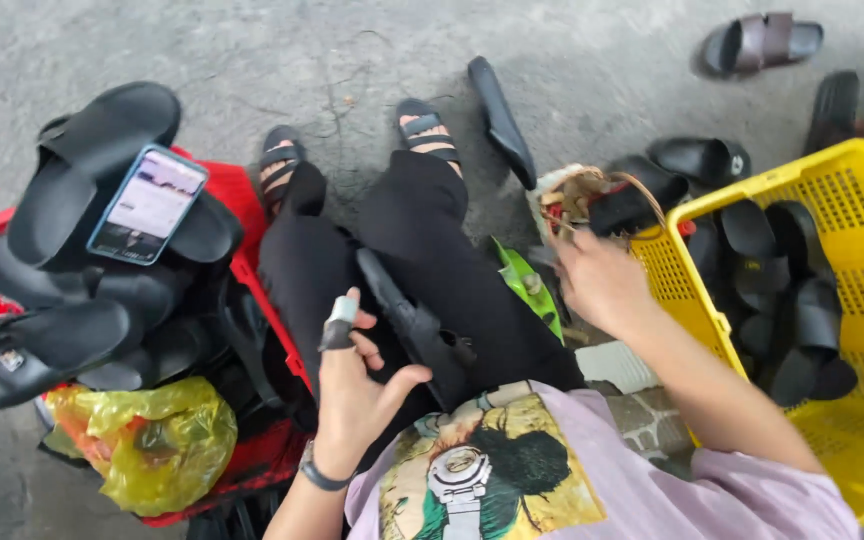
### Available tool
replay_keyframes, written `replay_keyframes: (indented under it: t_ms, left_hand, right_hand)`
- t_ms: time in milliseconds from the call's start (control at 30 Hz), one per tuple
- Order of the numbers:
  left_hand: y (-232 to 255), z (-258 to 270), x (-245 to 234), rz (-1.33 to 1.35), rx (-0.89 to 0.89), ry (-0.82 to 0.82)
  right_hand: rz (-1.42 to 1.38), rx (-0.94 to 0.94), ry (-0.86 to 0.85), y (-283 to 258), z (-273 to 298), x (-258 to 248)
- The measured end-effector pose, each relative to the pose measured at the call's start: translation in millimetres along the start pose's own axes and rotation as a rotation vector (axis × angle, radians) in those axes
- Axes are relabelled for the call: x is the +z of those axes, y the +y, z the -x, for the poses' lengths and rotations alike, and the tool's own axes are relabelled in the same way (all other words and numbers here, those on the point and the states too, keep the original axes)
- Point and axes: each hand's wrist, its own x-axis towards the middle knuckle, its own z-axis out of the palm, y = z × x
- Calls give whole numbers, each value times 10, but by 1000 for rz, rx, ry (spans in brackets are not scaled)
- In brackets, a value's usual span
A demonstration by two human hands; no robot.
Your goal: A person is hand-sewing the sole of a shoe using a sewing awl and thread in a shoe repair setting.
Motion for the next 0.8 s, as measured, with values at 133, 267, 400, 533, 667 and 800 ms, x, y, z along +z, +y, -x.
replay_keyframes:
  t_ms: [133, 267, 400, 533, 667, 800]
  left_hand:
    - [484, -268, 121, -465, 195, 80]
    - [601, -303, 187, -537, 144, 77]
    - [512, -227, 95, -394, 129, 110]
    - [348, -60, -34, -267, 167, 224]
    - [189, 280, -440, -164, 199, 429]
    - [43, 601, -1094, 304, 251, 617]
  right_hand:
    - [-62, 240, -260, 374, -3, 1119]
    - [-111, 253, -252, 510, -51, 1777]
    - [-179, 207, -216, 541, -149, 2024]
    - [-216, 195, -258, 626, -159, 2061]
    - [-245, 162, -401, 549, -122, 1597]
    - [-140, 194, -350, 537, -95, 1277]
